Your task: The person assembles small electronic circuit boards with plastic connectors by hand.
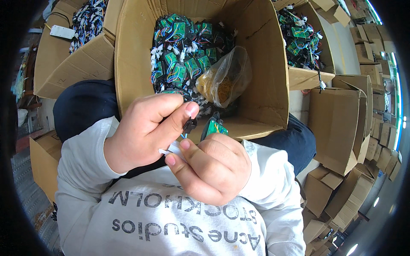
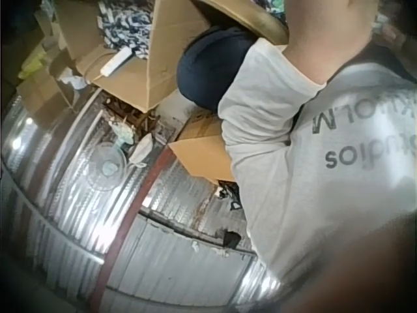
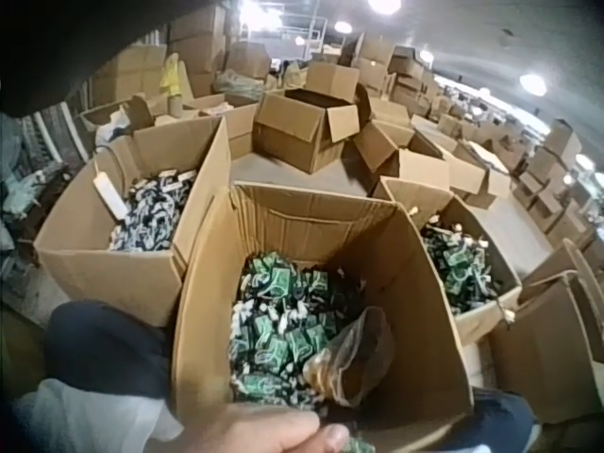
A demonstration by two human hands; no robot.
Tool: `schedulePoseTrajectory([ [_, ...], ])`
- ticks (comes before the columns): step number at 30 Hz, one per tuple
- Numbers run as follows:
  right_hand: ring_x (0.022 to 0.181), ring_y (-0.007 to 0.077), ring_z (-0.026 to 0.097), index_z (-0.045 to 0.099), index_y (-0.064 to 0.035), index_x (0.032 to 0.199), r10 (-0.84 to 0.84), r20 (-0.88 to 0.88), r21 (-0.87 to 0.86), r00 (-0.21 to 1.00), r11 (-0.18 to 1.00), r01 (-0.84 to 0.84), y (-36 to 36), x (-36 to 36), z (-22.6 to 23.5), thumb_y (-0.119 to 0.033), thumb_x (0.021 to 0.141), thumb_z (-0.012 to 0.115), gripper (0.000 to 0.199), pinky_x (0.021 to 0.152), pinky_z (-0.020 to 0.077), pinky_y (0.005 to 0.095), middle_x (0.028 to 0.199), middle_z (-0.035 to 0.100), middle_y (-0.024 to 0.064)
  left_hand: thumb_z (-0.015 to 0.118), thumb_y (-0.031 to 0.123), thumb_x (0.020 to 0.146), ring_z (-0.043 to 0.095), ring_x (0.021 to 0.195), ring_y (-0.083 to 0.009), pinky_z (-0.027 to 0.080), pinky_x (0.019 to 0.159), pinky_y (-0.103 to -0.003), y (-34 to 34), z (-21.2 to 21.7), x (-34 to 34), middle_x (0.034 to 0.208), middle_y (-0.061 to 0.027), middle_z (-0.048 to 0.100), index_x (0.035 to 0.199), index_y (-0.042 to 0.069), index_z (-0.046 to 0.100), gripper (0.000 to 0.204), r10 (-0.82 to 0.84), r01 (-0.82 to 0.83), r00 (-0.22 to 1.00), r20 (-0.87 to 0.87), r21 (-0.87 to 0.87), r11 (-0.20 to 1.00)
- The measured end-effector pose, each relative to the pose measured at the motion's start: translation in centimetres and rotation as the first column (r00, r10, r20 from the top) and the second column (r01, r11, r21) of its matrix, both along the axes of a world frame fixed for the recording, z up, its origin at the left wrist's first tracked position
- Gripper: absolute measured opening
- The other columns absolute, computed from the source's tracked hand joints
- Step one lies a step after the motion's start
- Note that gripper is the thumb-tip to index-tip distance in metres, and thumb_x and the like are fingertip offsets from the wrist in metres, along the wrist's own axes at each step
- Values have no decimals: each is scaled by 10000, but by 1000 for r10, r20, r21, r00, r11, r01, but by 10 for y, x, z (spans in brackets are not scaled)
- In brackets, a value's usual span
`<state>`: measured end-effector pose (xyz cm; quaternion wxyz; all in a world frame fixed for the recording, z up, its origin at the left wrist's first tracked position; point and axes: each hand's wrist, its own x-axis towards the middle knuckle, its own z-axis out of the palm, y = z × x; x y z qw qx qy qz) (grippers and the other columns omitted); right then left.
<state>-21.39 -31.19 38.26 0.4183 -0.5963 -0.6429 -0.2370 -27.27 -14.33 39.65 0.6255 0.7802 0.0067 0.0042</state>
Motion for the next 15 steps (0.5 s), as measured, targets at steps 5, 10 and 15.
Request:
schedulePoseTrajectory([
  [5,564,155,520,686,39,902,-39,25,-44,999,998,40,-1,-2,4,12,674,754,239,427,366,272,838,586,125,599,80,968,411,537,-236,354,507,-351,1,-2,1,611,-108,442,735,-12,490,274,32,-55,989,146,158,986],
  [10,574,152,519,692,37,909,-40,41,-53,998,998,43,-1,-2,2,7,669,751,249,435,372,269,842,588,120,615,76,950,435,533,-286,351,504,-386,0,-2,2,608,-120,447,710,2,477,286,61,-116,971,232,228,967],
  [15,576,149,513,696,39,926,-48,43,-99,998,994,52,-4,-3,4,3,671,744,261,439,375,269,842,586,117,630,88,934,460,534,-321,355,502,-415,1,-2,4,598,-118,457,683,23,467,306,55,-161,949,310,328,931],
])
